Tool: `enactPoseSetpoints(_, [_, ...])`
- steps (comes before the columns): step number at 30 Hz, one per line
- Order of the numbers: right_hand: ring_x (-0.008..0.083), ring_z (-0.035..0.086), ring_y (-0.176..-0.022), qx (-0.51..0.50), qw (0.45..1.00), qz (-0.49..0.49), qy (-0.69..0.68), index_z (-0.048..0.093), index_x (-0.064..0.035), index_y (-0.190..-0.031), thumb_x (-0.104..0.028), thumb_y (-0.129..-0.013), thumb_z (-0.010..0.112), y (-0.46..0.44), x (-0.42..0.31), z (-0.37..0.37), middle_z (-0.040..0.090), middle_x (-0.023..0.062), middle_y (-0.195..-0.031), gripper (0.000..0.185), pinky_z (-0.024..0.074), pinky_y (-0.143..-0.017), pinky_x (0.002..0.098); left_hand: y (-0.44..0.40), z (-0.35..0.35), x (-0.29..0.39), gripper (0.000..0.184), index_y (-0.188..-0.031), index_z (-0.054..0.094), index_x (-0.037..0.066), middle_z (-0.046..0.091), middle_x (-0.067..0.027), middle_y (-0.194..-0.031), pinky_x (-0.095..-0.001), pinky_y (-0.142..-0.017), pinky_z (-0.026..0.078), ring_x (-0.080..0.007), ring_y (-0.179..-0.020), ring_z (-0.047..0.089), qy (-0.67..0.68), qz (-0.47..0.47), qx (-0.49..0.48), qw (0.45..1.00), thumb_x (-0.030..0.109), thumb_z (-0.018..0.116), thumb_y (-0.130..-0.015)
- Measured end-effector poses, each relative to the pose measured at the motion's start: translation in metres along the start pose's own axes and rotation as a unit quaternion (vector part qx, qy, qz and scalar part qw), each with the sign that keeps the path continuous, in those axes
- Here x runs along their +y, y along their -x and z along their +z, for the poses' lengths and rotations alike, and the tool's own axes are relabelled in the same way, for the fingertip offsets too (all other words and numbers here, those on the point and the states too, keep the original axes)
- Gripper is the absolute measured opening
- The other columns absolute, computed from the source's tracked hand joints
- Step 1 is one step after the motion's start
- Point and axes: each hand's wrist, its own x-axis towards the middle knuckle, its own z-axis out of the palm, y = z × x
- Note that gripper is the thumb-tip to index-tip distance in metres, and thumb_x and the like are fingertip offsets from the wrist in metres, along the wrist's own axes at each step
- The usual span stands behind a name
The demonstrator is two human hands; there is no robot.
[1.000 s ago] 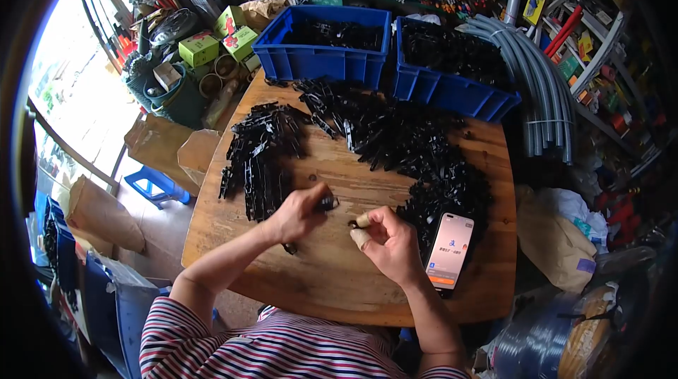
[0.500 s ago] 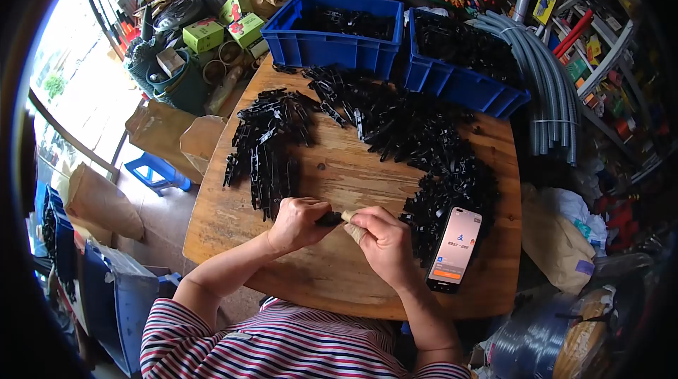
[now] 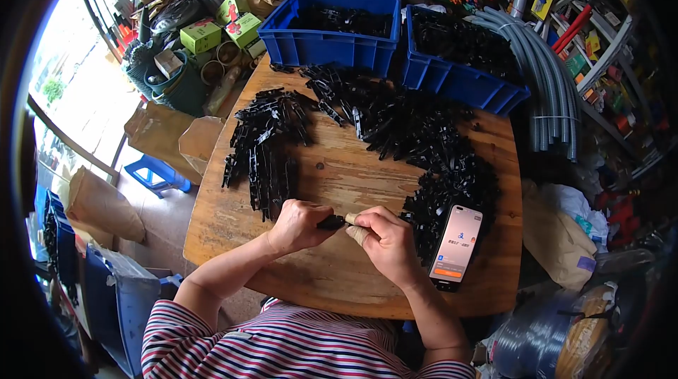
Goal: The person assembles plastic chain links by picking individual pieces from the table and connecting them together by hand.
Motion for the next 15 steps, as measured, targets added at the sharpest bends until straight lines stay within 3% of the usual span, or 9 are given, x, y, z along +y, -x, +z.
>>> enactPoseSetpoints(3, [0.0183,0.065,-0.075,-0.03,0.999,-0.018,0.003,0.062,0.0036,-0.085,0.003,-0.075,0.071,0.001,0.005,-0.002,0.063,0.009,-0.085,0.014,0.0521,-0.065,0.0259,0.002,-0.001,0.0,0.027,-0.063,0.054,0.008,0.052,-0.01,-0.049,-0.0398,-0.047,0.044,-0.0298,-0.048,0.057,-0.013,0.0,-0.014,1.0,0.03,0.066,-0.076])
enactPoseSetpoints(15, [0.0125,0.061,-0.076,-0.044,0.993,0.057,-0.089,0.062,0.0029,-0.081,0.001,-0.076,0.072,0.007,0.014,-0.004,0.064,0.0082,-0.084,0.012,0.0498,-0.068,0.0243,0.004,-0.006,0.007,0.023,-0.061,0.054,0.007,0.056,-0.0097,-0.055,-0.0391,-0.047,0.044,-0.0284,-0.051,0.058,-0.027,-0.008,-0.052,0.998,0.021,0.069,-0.072])
